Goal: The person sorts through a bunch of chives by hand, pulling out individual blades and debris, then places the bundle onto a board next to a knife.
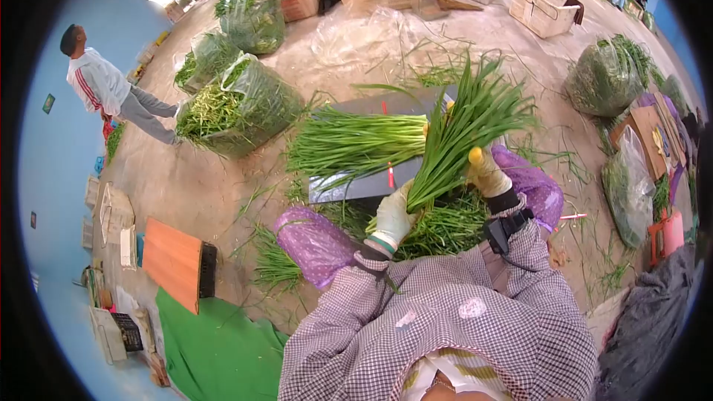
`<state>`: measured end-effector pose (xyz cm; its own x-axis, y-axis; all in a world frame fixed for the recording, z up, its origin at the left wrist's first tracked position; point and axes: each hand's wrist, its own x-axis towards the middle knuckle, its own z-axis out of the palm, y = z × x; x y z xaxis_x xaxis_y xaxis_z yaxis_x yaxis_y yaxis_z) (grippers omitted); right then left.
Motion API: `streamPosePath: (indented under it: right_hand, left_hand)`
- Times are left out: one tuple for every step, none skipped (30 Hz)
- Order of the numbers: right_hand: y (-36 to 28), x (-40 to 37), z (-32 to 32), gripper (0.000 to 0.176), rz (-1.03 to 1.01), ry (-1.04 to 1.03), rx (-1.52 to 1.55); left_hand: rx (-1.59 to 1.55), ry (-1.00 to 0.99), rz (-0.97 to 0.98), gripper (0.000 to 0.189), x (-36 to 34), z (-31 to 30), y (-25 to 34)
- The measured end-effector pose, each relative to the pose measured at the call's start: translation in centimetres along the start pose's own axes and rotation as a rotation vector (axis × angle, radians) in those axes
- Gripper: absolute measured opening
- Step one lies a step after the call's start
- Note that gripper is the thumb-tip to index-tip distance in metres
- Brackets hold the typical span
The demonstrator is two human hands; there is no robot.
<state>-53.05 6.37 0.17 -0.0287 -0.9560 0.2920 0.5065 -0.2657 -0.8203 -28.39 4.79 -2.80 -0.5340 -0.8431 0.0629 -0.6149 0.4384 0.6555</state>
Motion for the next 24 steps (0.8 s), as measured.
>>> streamPosePath:
  right_hand:
    - [-1.0,0.9,1.2,0.075,-0.056,0.012,-0.009]
    - [-2.0,1.4,1.7,0.071,-0.067,0.028,-0.112]
    - [-3.0,1.8,2.1,0.068,-0.076,0.045,-0.216]
    - [-3.8,2.1,2.3,0.063,-0.035,0.065,-0.413]
    - [-5.0,2.1,3.9,0.053,0.070,0.124,-0.291]
    - [-6.3,2.0,5.6,0.044,0.167,0.195,-0.164]
    - [-6.7,1.5,6.1,0.041,0.147,0.188,-0.132]
    - [-6.9,1.1,6.5,0.037,0.123,0.178,-0.100]
    - [-6.8,0.8,6.7,0.034,0.099,0.167,-0.069]
    - [-6.3,0.8,6.4,0.031,0.108,0.125,-0.143]
    - [-5.6,0.7,5.5,0.027,0.118,0.083,-0.215]
    - [-4.7,0.3,4.7,0.024,0.129,0.044,-0.284]
    - [-4.1,-0.1,4.2,0.022,0.141,0.002,-0.352]
    - [-4.7,-0.6,4.9,0.020,0.157,-0.052,-0.337]
    - [-6.0,-1.5,7.3,0.022,0.102,-0.007,-0.218]
    - [-5.9,-1.6,6.9,0.023,0.056,-0.024,-0.117]
    - [-5.8,-2.2,6.7,0.025,0.004,-0.025,-0.011]
    - [-6.5,-2.1,7.4,0.027,0.110,0.074,-0.247]
    - [-5.2,-1.5,6.6,0.026,0.213,0.133,-0.405]
    - [-5.0,-1.8,6.7,0.026,0.141,0.105,-0.378]
    - [-5.0,-1.7,7.0,0.025,0.071,0.072,-0.353]
    - [-5.1,-1.1,7.3,0.024,0.105,0.078,-0.340]
    - [-5.2,-1.2,8.4,0.024,0.145,0.103,-0.320]
    - [-5.1,-1.5,9.3,0.023,0.179,0.135,-0.298]
  left_hand:
    - [0.049,-0.001,0.017,0.077,-0.2,0.2,0.2]
    - [0.099,0.000,0.035,0.081,-0.2,0.2,0.4]
    - [0.124,-0.017,0.023,0.085,-0.3,0.1,1.0]
    - [0.148,-0.035,0.008,0.088,-0.4,0.0,1.7]
    - [0.172,-0.055,-0.009,0.092,-0.4,0.1,2.1]
    - [0.153,-0.165,-0.025,0.104,0.0,0.2,2.0]
    - [0.123,-0.146,0.050,0.106,-0.3,0.3,1.9]
    - [0.094,-0.122,0.127,0.108,-0.5,0.2,1.9]
    - [0.066,-0.095,0.204,0.111,-0.5,-0.1,1.7]
    - [0.073,-0.191,0.272,0.120,0.0,-1.1,0.9]
    - [0.126,-0.170,0.424,0.113,0.1,-1.8,-0.6]
    - [0.127,-0.317,0.336,0.108,0.3,-3.2,-1.3]
    - [0.125,-0.463,0.246,0.103,0.3,-5.0,-1.6]
    - [0.133,-0.567,0.122,0.092,0.3,-7.3,-1.1]
    - [0.162,-0.456,0.183,0.088,0.1,-7.2,-3.3]
    - [0.129,-0.386,0.202,0.087,0.3,-6.8,-5.3]
    - [0.101,-0.329,0.225,0.086,0.5,-7.1,-5.9]
    - [0.186,-0.367,0.203,0.101,0.9,-7.1,-6.0]
    - [0.272,-0.409,0.166,0.108,1.0,-6.6,-5.7]
    - [0.357,-0.446,0.127,0.114,1.2,-6.1,-4.7]
    - [0.439,-0.480,0.083,0.121,1.5,-5.6,-3.5]
    - [0.423,-0.520,0.032,0.137,1.3,-4.9,-2.3]
    - [0.286,-0.397,0.167,0.139,1.0,-3.6,-2.5]
    - [0.162,-0.269,0.268,0.135,0.7,-2.7,-1.2]
